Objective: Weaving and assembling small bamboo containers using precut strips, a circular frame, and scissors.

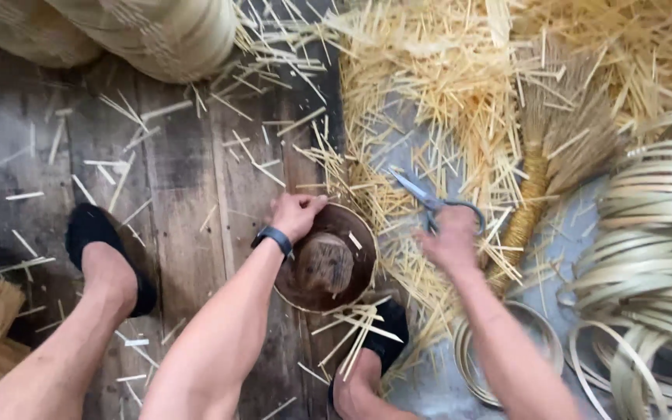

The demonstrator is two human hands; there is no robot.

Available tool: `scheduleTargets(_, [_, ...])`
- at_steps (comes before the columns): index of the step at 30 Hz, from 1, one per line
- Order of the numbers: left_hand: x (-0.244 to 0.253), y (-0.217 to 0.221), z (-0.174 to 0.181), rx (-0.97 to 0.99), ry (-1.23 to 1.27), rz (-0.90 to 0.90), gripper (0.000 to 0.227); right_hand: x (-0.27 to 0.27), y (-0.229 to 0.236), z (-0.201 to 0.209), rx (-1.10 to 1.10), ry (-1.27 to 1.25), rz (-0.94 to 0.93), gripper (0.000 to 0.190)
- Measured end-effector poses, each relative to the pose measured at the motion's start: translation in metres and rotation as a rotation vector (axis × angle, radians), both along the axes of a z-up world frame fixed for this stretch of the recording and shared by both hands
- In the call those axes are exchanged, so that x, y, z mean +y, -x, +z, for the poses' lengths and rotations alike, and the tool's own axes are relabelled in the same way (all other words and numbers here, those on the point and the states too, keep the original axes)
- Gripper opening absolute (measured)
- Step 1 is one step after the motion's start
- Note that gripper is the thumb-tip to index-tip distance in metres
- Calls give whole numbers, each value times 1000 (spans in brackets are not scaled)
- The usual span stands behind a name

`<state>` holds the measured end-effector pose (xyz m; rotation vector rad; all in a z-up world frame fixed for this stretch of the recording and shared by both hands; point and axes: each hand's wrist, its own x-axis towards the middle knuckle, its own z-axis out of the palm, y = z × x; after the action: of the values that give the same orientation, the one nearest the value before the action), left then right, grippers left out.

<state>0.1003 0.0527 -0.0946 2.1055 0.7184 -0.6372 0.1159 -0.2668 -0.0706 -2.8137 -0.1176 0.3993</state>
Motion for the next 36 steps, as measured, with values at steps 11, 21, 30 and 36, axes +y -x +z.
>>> scheduleTargets(11, [-14,0,-8,-95,-168,91,37,58,14,-60,594,-754,-380,18])
scheduleTargets(21, [46,66,-51,-309,-247,10,36,48,76,-45,560,-729,-426,27])
scheduleTargets(30, [73,115,-61,121,231,598,26,50,104,-54,685,-1005,-698,21])
scheduleTargets(36, [71,138,-52,34,602,715,27,59,103,-27,632,-1105,-622,21])
